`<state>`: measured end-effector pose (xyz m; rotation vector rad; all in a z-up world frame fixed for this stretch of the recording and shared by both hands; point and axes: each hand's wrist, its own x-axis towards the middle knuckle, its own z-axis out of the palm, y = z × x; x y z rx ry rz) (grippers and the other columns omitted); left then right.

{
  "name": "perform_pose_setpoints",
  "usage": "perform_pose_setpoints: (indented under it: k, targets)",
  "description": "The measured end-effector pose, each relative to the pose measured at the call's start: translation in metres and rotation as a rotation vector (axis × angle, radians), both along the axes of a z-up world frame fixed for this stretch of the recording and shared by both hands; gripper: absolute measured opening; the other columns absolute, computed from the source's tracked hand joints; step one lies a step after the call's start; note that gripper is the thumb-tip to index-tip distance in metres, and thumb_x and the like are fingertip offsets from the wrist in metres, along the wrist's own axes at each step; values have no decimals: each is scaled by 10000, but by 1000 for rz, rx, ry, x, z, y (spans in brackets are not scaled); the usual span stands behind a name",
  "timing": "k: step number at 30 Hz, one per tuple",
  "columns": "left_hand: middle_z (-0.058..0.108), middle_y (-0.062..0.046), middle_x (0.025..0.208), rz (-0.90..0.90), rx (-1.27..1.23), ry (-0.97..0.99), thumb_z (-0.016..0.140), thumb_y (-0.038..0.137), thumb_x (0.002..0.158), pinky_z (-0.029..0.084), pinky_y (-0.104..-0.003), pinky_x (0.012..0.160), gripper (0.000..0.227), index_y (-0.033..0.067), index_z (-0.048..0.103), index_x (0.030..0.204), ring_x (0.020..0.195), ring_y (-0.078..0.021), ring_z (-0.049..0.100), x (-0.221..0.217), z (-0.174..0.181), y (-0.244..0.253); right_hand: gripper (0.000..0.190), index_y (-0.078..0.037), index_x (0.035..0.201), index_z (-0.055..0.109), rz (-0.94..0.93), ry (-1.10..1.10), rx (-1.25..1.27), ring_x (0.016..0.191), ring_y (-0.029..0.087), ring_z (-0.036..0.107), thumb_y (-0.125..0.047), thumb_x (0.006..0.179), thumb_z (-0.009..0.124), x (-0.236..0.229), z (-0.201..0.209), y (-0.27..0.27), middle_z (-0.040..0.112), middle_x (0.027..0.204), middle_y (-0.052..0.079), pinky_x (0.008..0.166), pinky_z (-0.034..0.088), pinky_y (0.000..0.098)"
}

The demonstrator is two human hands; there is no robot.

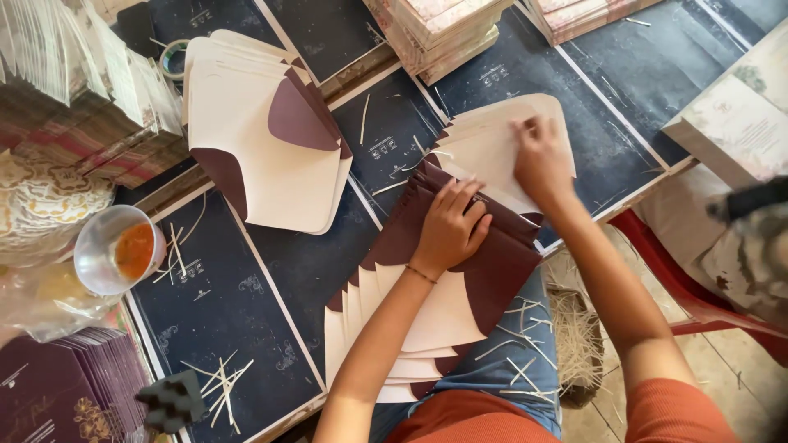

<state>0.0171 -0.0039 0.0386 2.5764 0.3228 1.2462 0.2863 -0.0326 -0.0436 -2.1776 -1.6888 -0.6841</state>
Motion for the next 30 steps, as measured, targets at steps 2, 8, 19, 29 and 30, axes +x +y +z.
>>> perform_pose_setpoints:
  k: [2, 8, 19, 29, 30]
  targets:
    - [710, -178, 1285, -3, -22, 63, 584, 312, 1080, 414, -565, 1219, 271, 65, 689, 1045, 1307, -380, 670, 7, -16, 2, 219, -200, 1218, 761, 34, 168, -5, 1029, 251, 633, -107, 1036, 681, 8, 37, -5, 602, 1125, 27, 847, 587, 342]
    - [720, -200, 1212, -9, -70, 183, 588, 280, 1083, 443, -561, 1237, 320, 22, 717, 1222, 1232, -379, 702, 11, -29, 5, 393, -115, 1190, 734, 378, 1017, -37, 1017, 215, 710, 133, 965, 528, -1, 89, 4, 738, 1127, 73, 947, 599, 368]
    - [704, -121, 1181, 75, 8, 256, 634, 298, 1010, 532, -509, 1188, 339, 91, 709, 1268, 1189, -316, 725, 15, -56, 8, 326, -141, 1139, 787, 618, 293, -150, 986, 331, 643, -427, 984, 803, -89, 50, 103, 589, 1023, 97, 844, 598, 417]
    - [701, -145, 1239, 7, -34, 190, 633, 209, 1010, 500, -521, 1214, 296, 50, 717, 1245, 1221, -333, 685, 8, -30, 6, 47, -174, 1023, 807, 430, 448, -371, 772, 221, 777, -207, 1000, 782, -74, 120, 147, 801, 906, 32, 703, 637, 387]
    - [704, -170, 1262, -29, -65, 192, 629, 152, 1023, 493, -530, 1210, 263, 18, 711, 1233, 1198, -352, 673, 6, -20, 5, 41, -47, 1110, 780, 568, 745, -190, 757, 145, 752, -64, 1086, 752, -69, 144, 138, 816, 914, 65, 725, 611, 299]
